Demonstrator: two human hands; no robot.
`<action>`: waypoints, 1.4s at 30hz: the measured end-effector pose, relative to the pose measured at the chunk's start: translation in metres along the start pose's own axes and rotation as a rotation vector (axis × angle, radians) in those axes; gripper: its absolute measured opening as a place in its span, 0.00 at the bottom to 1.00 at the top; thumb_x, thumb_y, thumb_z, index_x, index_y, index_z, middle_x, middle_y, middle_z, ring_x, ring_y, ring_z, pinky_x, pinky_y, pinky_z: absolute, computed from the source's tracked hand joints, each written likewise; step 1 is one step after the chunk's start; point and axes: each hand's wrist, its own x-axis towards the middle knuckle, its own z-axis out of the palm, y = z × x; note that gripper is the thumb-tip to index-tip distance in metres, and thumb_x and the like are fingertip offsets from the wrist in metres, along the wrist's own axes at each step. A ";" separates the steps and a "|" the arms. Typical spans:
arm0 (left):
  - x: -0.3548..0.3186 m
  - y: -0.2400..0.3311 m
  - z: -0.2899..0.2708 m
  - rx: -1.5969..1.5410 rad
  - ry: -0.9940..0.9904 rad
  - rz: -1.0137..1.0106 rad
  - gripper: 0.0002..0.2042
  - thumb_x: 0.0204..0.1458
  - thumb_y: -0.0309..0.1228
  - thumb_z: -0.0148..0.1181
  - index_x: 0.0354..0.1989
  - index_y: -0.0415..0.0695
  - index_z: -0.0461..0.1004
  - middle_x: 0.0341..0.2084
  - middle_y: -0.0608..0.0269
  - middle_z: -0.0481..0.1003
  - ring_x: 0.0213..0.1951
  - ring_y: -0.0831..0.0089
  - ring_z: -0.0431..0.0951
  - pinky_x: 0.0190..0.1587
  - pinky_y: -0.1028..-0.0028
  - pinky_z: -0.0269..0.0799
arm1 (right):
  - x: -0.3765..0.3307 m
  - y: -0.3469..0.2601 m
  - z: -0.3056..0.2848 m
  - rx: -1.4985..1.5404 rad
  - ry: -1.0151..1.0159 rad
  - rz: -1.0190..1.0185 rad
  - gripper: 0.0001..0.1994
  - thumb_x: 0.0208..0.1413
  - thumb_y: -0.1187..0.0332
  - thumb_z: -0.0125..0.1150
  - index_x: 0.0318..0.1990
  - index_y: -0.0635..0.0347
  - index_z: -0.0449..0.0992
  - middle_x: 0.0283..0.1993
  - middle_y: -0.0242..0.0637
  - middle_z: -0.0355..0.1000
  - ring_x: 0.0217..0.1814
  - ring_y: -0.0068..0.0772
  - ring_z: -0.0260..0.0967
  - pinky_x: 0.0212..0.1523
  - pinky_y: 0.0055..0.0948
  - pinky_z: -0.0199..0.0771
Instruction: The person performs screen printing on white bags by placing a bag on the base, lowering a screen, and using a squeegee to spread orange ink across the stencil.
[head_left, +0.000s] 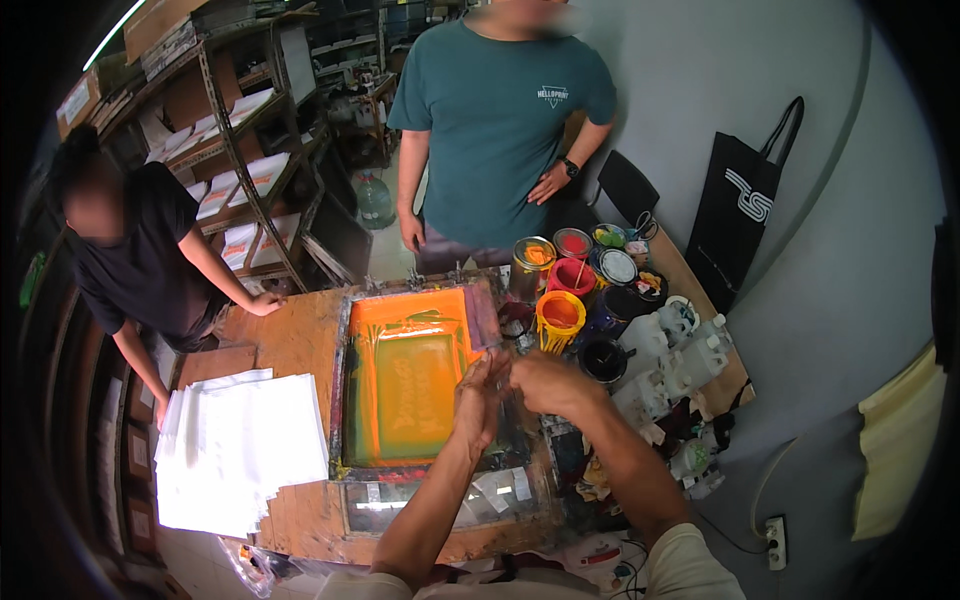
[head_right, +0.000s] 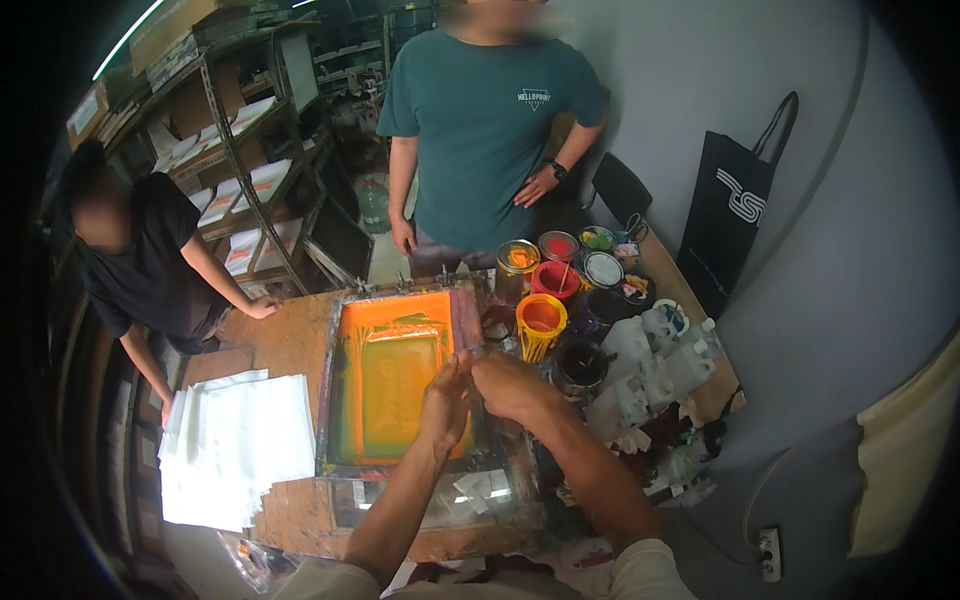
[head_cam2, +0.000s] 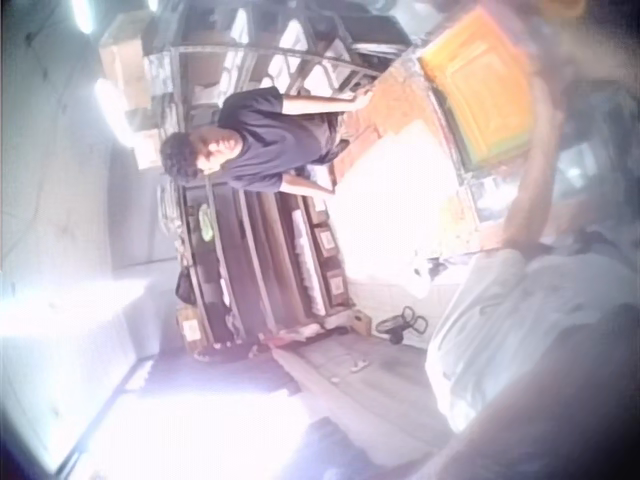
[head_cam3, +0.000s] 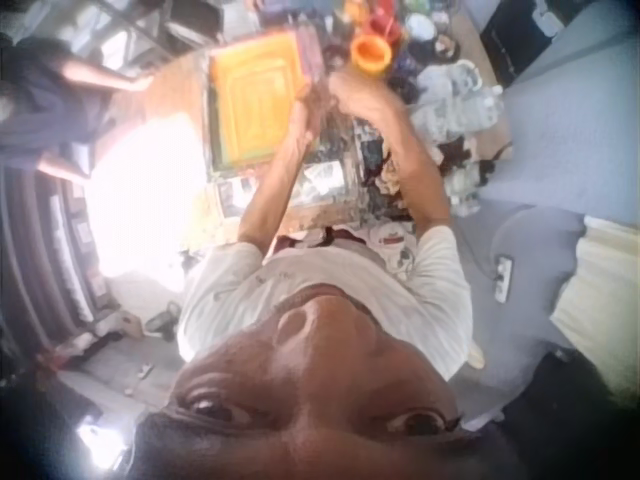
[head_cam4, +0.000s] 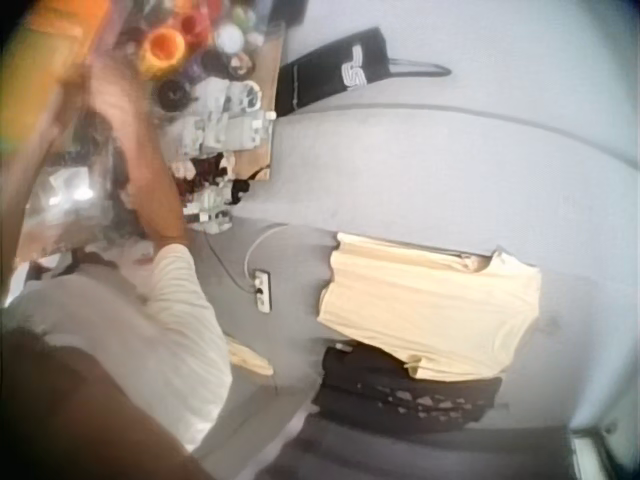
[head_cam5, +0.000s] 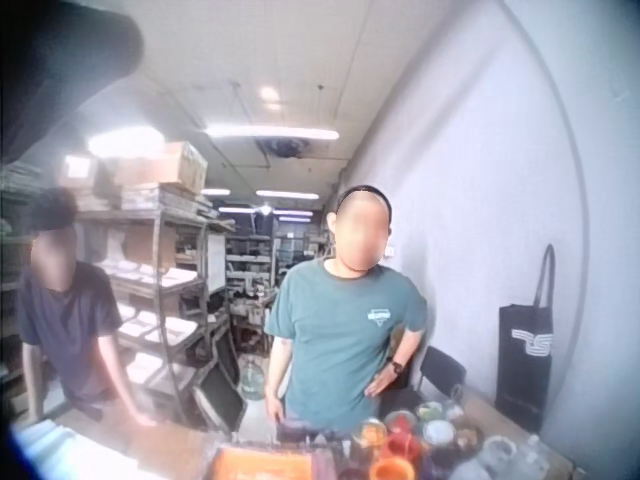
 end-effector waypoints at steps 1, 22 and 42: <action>-0.002 0.007 0.003 0.065 0.019 0.060 0.25 0.66 0.43 0.57 0.65 0.39 0.66 0.59 0.56 0.74 0.65 0.63 0.69 0.68 0.55 0.58 | 0.010 0.006 0.020 -0.028 0.002 -0.008 0.09 0.44 0.79 0.63 0.35 0.64 0.83 0.38 0.51 0.80 0.44 0.55 0.79 0.47 0.46 0.79; -0.017 0.009 -0.006 0.405 0.107 0.152 0.23 0.64 0.46 0.60 0.59 0.41 0.75 0.60 0.58 0.74 0.68 0.66 0.67 0.71 0.59 0.53 | 0.014 0.015 0.076 0.084 0.106 0.046 0.06 0.44 0.78 0.63 0.32 0.67 0.82 0.35 0.54 0.79 0.41 0.58 0.79 0.44 0.49 0.79; -0.038 0.026 -0.043 0.515 0.219 0.191 0.15 0.66 0.30 0.60 0.56 0.34 0.75 0.51 0.58 0.79 0.55 0.72 0.77 0.58 0.73 0.69 | -0.003 -0.014 0.091 0.074 -0.069 0.109 0.27 0.54 0.67 0.65 0.62 0.62 0.70 0.44 0.51 0.80 0.50 0.55 0.78 0.49 0.49 0.78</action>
